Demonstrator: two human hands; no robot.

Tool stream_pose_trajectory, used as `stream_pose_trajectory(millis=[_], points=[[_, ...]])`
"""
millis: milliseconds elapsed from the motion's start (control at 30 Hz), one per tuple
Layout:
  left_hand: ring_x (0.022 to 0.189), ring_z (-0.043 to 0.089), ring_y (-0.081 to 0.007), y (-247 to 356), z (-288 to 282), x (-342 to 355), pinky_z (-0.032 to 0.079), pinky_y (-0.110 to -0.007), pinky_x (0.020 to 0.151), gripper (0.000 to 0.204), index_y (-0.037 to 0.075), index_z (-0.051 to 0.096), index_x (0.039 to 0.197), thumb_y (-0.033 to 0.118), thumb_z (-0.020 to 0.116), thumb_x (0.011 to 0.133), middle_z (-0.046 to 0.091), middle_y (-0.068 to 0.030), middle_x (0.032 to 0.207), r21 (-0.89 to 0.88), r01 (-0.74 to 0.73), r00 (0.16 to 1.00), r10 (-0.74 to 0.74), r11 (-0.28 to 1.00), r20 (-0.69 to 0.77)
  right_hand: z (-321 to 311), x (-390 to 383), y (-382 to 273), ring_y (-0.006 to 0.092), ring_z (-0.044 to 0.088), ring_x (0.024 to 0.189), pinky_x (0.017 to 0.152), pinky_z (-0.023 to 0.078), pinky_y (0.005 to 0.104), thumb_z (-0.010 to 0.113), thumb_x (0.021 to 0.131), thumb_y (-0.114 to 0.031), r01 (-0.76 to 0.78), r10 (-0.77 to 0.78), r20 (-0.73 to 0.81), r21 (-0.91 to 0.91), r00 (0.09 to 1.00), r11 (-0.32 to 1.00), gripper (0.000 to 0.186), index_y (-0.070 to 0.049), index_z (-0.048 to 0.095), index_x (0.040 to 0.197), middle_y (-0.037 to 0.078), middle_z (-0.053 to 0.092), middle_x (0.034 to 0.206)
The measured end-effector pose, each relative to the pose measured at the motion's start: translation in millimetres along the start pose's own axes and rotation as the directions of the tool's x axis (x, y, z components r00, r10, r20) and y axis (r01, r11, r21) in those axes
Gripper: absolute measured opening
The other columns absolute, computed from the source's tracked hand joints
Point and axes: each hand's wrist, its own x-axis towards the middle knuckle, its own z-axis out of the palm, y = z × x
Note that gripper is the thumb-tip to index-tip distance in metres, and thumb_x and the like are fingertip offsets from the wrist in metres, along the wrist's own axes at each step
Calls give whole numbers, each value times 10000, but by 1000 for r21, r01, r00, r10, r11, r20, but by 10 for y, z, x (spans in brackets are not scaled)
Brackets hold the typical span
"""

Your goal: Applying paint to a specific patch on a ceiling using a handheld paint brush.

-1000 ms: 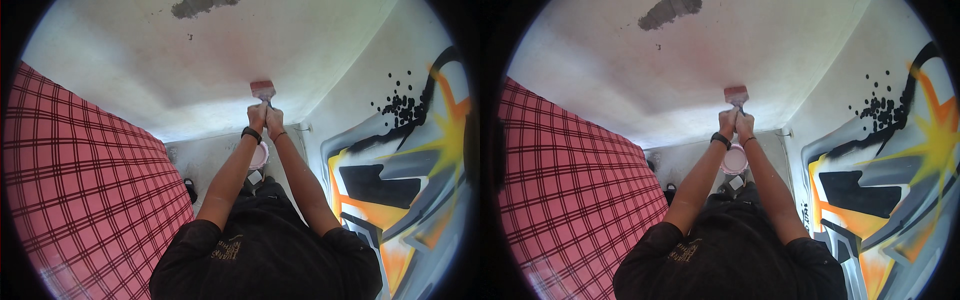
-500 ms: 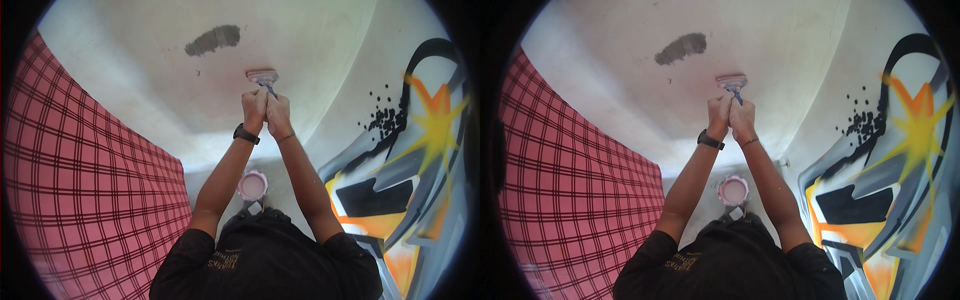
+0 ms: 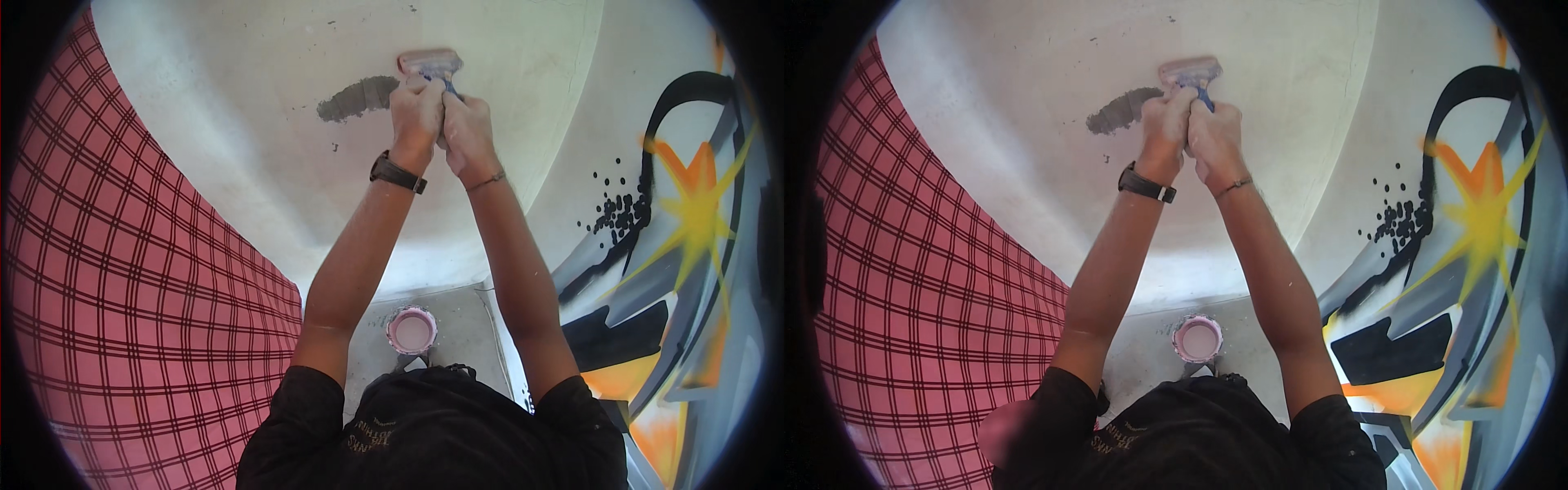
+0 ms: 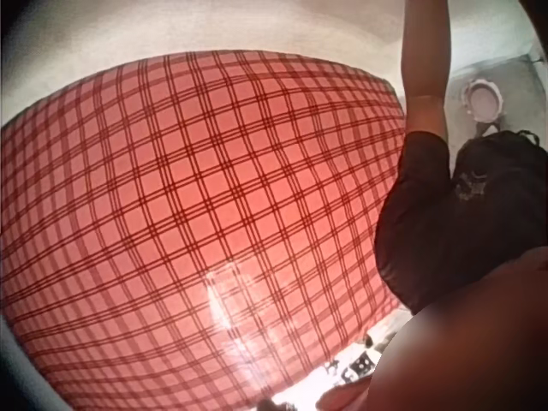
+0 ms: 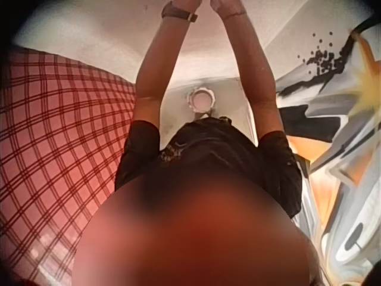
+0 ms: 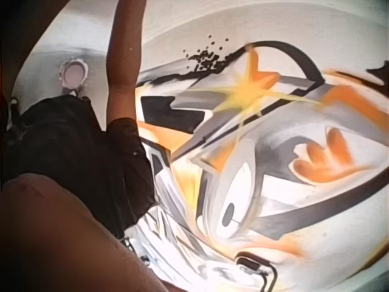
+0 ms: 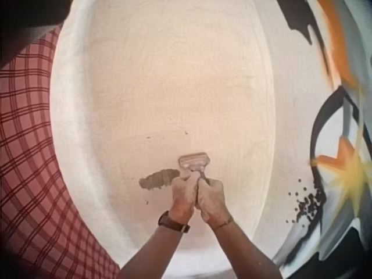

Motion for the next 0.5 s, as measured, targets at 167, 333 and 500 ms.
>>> stream_pose_trajectory(millis=[167,333,500], points=[[523,419,-70,248,169,230,323,-301,466,333,-36,547,553,118,616,840,491,31,551,-39,-138,990,138,990,7,85,220,-256,73,434,491,416,298,269,549,933,-167,130,-130,-8,-19,991,991,256,1,598,747,1,519,641],[567,451,-72,269,304,282,365,-302,497,339,-60,585,589,146,614,857,522,16,573,8,-178,983,178,984,43,-12,254,-363,72,449,516,429,316,264,547,940,-169,179,-178,38,-47,983,983,242,15,620,802,-3,534,665],[597,452,-69,-63,285,110,392,-307,524,344,-104,603,660,165,617,873,538,2,587,95,-185,983,183,978,29,-233,181,-3,56,444,518,425,325,256,536,959,-171,211,-213,42,40,976,977,254,15,620,807,-15,529,657]])
